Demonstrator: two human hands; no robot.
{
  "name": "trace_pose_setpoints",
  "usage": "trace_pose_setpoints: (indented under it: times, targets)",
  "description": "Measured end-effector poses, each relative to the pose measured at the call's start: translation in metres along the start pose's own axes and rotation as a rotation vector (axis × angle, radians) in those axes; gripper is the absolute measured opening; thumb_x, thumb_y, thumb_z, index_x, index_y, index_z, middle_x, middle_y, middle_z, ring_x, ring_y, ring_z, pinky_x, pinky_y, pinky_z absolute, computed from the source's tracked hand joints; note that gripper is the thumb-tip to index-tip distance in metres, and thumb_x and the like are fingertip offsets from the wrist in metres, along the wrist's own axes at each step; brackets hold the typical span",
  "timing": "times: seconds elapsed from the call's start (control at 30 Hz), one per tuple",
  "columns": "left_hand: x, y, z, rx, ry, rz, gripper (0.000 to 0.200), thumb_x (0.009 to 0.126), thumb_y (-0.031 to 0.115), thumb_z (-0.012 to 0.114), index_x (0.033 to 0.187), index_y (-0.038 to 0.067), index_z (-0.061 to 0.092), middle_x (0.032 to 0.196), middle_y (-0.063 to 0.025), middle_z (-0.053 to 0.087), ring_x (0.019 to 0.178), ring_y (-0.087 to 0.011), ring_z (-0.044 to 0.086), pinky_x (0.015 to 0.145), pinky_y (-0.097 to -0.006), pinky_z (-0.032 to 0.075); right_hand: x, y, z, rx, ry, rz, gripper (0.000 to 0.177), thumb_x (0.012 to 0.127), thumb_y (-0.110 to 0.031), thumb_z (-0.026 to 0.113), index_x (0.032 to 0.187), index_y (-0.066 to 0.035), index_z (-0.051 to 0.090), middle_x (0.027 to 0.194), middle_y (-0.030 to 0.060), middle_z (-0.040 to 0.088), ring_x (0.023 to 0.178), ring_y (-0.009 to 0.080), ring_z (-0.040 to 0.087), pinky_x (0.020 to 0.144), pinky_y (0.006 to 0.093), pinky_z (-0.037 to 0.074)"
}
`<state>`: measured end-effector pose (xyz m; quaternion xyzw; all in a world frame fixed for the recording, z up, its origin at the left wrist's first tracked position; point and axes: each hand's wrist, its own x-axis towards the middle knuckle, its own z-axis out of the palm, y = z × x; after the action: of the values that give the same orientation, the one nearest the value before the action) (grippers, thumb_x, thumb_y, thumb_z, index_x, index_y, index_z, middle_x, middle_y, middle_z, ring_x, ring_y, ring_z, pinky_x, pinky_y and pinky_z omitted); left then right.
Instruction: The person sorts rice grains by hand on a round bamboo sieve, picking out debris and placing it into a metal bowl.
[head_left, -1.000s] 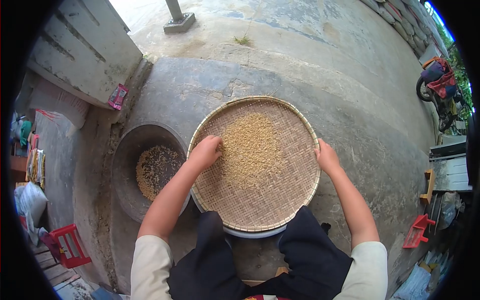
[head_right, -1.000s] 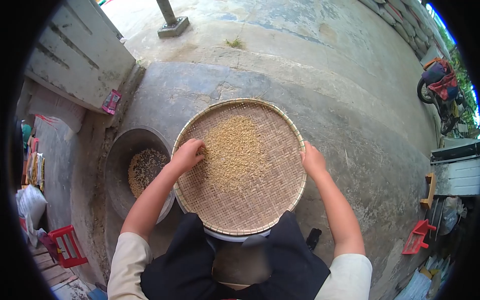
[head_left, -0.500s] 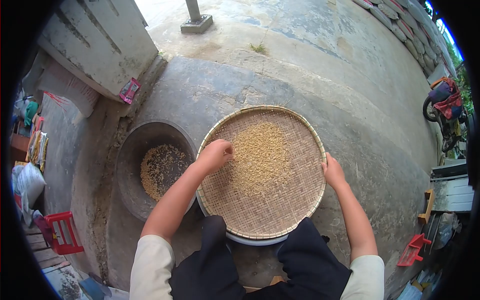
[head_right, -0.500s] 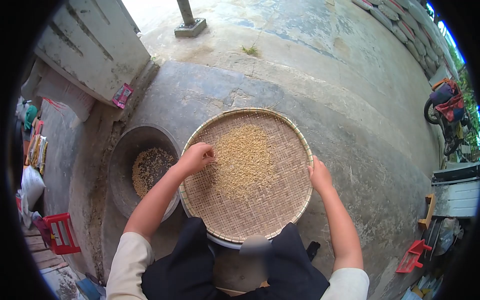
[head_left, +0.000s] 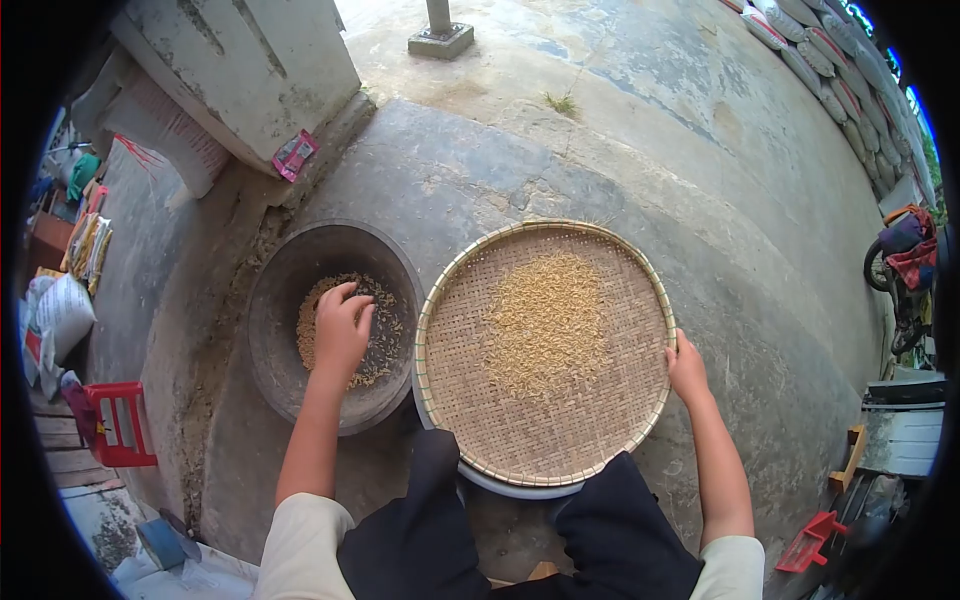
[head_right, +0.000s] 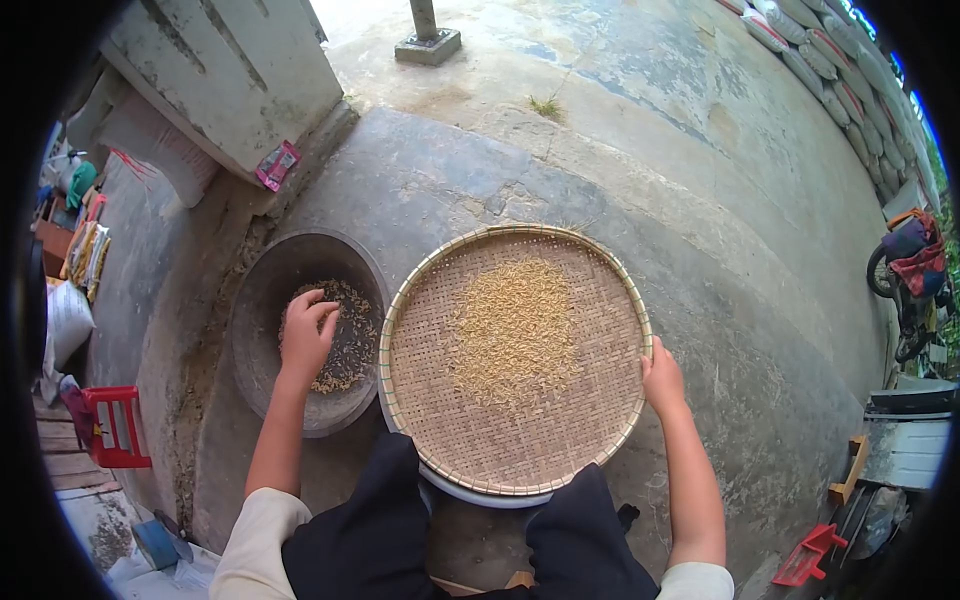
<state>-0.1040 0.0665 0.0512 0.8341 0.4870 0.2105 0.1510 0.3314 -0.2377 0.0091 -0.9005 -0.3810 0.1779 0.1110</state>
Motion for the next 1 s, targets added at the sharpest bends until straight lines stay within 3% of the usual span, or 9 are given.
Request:
trace_pose_setpoints:
  times: [0.2, 0.5, 0.7, 1.0]
  targets:
    - [0.029, 0.062, 0.052, -0.073, -0.209, 0.399, 0.015, 0.071, 0.013, 0.07, 0.085, 0.011, 0.065, 0.13, -0.0109, 0.045, 0.129, -0.034, 0.031, 0.102, -0.0439, 0.031, 0.001, -0.002, 0.0, -0.025, -0.002, 0.016, 0.043, 0.087, -0.014, 0.053, 0.127, -0.007, 0.041, 0.099, 0.0209, 0.058, 0.092, 0.0379, 0.057, 0.077, 0.0443, 0.046]
    - [0.039, 0.076, 0.097, 0.135, -0.376, 0.375, 0.014, 0.072, 0.022, 0.071, 0.08, 0.015, 0.062, 0.145, -0.0096, 0.026, 0.137, -0.0345, 0.011, 0.106, -0.056, 0.011, 0.001, -0.001, 0.0, -0.025, 0.001, 0.013, 0.044, 0.087, -0.014, 0.052, 0.129, -0.007, 0.041, 0.102, 0.0216, 0.058, 0.094, 0.0376, 0.057, 0.079, 0.0434, 0.046]
    - [0.037, 0.081, 0.1, 0.17, -0.434, 0.369, 0.011, 0.078, 0.019, 0.065, 0.08, 0.009, 0.061, 0.148, -0.0133, 0.018, 0.139, -0.0337, 0.002, 0.106, -0.0593, 0.006, 0.002, 0.004, 0.003, -0.038, 0.005, 0.008, 0.044, 0.088, -0.014, 0.051, 0.129, -0.007, 0.041, 0.103, 0.0214, 0.058, 0.094, 0.038, 0.057, 0.079, 0.0438, 0.046]
    - [0.034, 0.081, 0.107, 0.21, -0.421, 0.395, 0.004, 0.076, 0.008, 0.057, 0.079, 0.006, 0.056, 0.149, -0.0143, 0.015, 0.14, -0.035, 0.002, 0.104, -0.0618, 0.007, 0.002, 0.004, 0.004, -0.036, 0.017, 0.003, 0.042, 0.087, -0.014, 0.052, 0.127, -0.009, 0.04, 0.101, 0.0207, 0.058, 0.093, 0.0388, 0.057, 0.076, 0.0449, 0.046]
